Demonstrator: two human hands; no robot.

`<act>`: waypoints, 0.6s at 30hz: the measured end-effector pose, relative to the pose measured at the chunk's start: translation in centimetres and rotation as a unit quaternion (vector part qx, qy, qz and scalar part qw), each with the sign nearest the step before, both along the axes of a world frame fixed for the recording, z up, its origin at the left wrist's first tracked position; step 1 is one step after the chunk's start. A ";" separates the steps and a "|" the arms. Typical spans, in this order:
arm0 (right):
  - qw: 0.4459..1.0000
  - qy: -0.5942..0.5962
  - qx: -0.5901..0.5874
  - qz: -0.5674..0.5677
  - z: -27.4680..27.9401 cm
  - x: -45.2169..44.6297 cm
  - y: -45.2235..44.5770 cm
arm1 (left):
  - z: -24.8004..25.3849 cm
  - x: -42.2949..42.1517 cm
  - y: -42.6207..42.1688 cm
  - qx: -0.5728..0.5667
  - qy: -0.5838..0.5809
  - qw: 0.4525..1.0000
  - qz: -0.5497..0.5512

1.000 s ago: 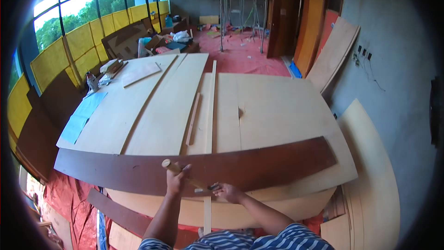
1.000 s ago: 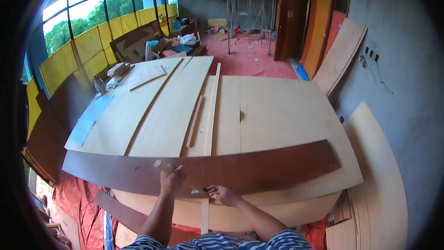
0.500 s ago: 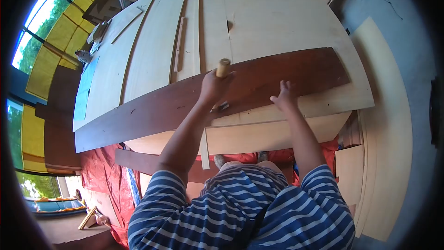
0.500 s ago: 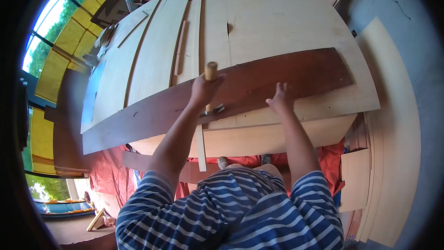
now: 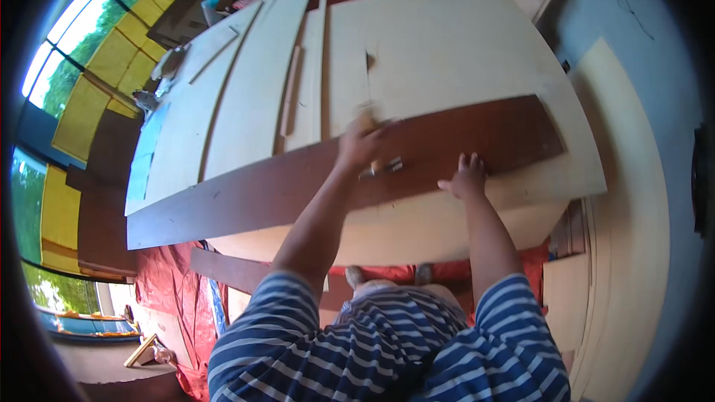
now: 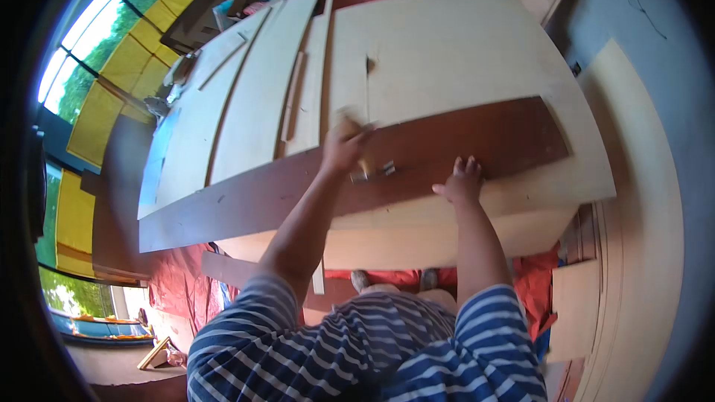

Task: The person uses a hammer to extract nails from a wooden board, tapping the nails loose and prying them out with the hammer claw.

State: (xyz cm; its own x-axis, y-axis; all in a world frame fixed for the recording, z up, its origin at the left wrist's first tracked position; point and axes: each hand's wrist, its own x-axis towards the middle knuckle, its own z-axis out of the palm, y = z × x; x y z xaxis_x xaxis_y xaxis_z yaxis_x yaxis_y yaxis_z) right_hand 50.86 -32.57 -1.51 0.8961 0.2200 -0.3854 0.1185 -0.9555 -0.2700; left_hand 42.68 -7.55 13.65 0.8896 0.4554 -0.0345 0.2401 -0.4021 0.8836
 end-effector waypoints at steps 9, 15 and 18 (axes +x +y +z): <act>0.998 0.004 -0.068 -0.004 1.5 0.0 1.6 | -5.1 -13.8 14.4 -0.280 -0.302 0.884 0.220; 0.947 -0.058 0.280 0.149 -0.5 -6.0 5.8 | -3.4 -12.2 8.1 -0.357 -0.302 0.883 0.039; 0.900 0.068 0.404 0.152 1.3 -11.4 6.6 | -1.0 -11.1 4.5 -0.375 -0.254 0.892 0.014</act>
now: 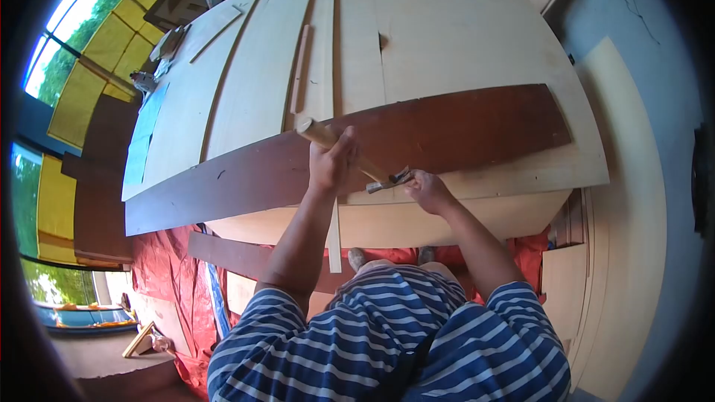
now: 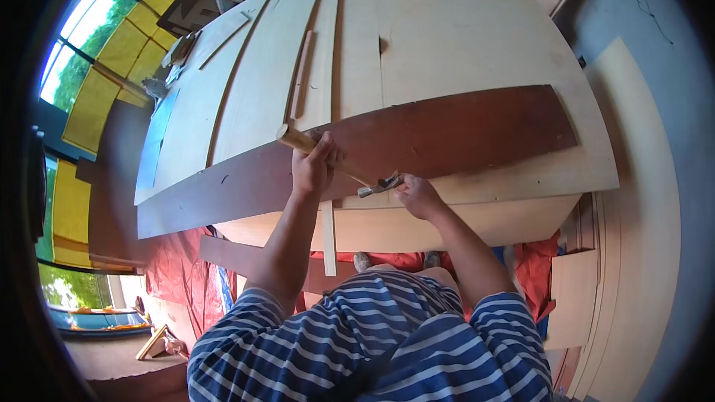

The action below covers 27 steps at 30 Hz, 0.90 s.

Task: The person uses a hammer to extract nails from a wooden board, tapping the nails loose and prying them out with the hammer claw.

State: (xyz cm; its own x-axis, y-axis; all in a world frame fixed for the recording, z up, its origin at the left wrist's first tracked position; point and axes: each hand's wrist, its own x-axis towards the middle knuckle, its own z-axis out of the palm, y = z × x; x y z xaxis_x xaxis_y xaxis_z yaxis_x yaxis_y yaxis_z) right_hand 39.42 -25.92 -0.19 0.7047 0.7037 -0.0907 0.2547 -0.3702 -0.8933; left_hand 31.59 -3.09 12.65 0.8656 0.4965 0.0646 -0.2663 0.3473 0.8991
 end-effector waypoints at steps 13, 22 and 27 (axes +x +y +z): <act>0.896 -0.084 -0.420 -0.116 -0.5 11.1 -6.4 | -1.2 15.1 -8.8 0.479 0.283 0.829 -0.048; 0.902 -0.082 -0.408 -0.112 -1.2 10.8 -6.9 | -7.6 13.7 -2.2 0.361 0.296 0.882 0.067; 0.892 -0.066 -0.433 -0.109 -0.2 11.3 -5.7 | -6.1 -0.7 11.6 -0.045 0.067 0.959 0.273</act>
